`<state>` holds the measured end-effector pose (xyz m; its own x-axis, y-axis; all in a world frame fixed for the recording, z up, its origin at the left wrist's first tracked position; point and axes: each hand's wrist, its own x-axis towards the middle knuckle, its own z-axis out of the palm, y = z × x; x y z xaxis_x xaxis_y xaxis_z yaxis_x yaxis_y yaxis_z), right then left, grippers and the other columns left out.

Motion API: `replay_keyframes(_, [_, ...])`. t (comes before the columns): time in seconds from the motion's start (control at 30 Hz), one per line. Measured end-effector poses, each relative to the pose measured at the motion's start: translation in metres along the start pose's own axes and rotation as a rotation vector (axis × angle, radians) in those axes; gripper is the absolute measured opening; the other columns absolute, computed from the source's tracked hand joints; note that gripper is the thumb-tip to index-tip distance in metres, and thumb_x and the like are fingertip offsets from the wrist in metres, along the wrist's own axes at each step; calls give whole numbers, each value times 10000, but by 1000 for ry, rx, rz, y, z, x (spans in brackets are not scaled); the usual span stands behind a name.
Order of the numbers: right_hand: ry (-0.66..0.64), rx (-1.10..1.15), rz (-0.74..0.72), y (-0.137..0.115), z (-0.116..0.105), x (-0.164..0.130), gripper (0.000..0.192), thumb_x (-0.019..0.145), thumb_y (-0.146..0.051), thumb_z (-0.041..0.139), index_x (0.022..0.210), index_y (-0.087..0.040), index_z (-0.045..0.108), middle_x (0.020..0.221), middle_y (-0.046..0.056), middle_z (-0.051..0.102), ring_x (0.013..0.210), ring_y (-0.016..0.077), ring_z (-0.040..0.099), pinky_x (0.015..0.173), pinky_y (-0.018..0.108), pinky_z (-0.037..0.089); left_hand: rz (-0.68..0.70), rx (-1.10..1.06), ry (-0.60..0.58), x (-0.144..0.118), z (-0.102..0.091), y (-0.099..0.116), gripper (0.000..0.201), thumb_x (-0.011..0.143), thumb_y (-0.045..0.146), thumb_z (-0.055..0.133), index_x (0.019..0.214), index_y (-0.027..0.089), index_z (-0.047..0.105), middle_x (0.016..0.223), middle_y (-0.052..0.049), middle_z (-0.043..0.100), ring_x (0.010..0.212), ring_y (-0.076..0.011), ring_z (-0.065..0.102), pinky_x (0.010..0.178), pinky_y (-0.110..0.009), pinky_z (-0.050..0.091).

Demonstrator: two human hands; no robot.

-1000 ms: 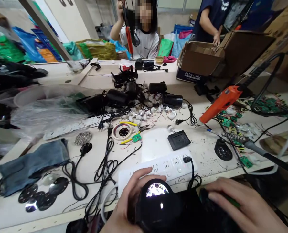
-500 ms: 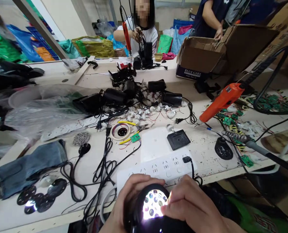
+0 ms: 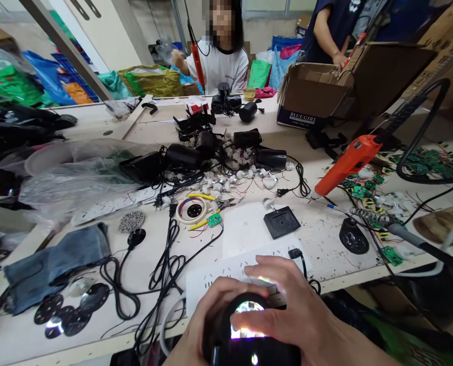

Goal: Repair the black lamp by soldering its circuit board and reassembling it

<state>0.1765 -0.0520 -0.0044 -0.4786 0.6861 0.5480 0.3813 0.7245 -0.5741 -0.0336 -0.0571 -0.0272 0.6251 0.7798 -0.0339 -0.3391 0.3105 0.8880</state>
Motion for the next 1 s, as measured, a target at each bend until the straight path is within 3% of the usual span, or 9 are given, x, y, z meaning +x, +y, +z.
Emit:
replay_keyframes(0.1, [-3,-113,6,2,-1,-6,570,849,-646,634,1265,-259,587,1332,102,447,1262,325,413,1014,465,408,3,-3,48,-1,6,-1,735,622,507,823,1237,230,531,1295,-142,563,1254,-380,497,1064,-475,376])
replay_keyframes(0.23, [70,-123,-23,-1,-6,-10,460,916,-570,585,1173,-189,597,1180,122,524,1142,300,491,948,444,454,-19,5,123,-6,7,-9,762,570,508,851,1206,241,528,1294,-137,569,1225,-378,511,1030,-450,393])
replay_keyframes(0.43, [63,206,204,-11,-7,-7,465,955,-644,460,935,-214,637,1084,86,543,1083,236,538,912,362,479,-57,-45,113,-9,3,-16,780,523,445,894,1173,243,515,1253,-118,598,1188,-360,545,980,-395,403])
replay_keyframes(0.57, [58,456,335,-16,-1,-4,447,885,-658,588,841,-215,623,1096,72,536,1067,221,568,897,341,493,-35,-93,100,-7,0,-20,926,396,419,956,1190,260,507,1237,-102,603,1154,-352,565,954,-390,414])
replay_keyframes(0.73, [30,643,463,-18,7,-2,275,767,-400,822,825,-210,633,1202,77,508,1099,230,586,880,331,509,68,-218,32,1,3,-25,862,457,491,918,1199,259,547,1278,-114,569,1224,-389,511,1034,-512,370])
replay_keyframes(0.87, [-60,583,418,-15,4,-4,248,786,-399,795,914,-224,674,1274,99,485,1200,261,523,921,347,503,17,-167,84,-3,5,-34,825,495,525,891,1218,265,593,1243,-110,595,1180,-415,543,999,-543,400])
replay_keyframes(1.0, [-129,377,280,-11,-4,-5,311,844,-459,739,1056,-241,674,1319,110,475,1288,293,432,1008,412,460,-60,-156,157,-12,10,-43,912,513,616,848,1335,362,545,1323,-35,588,1256,-435,496,1049,-545,357])
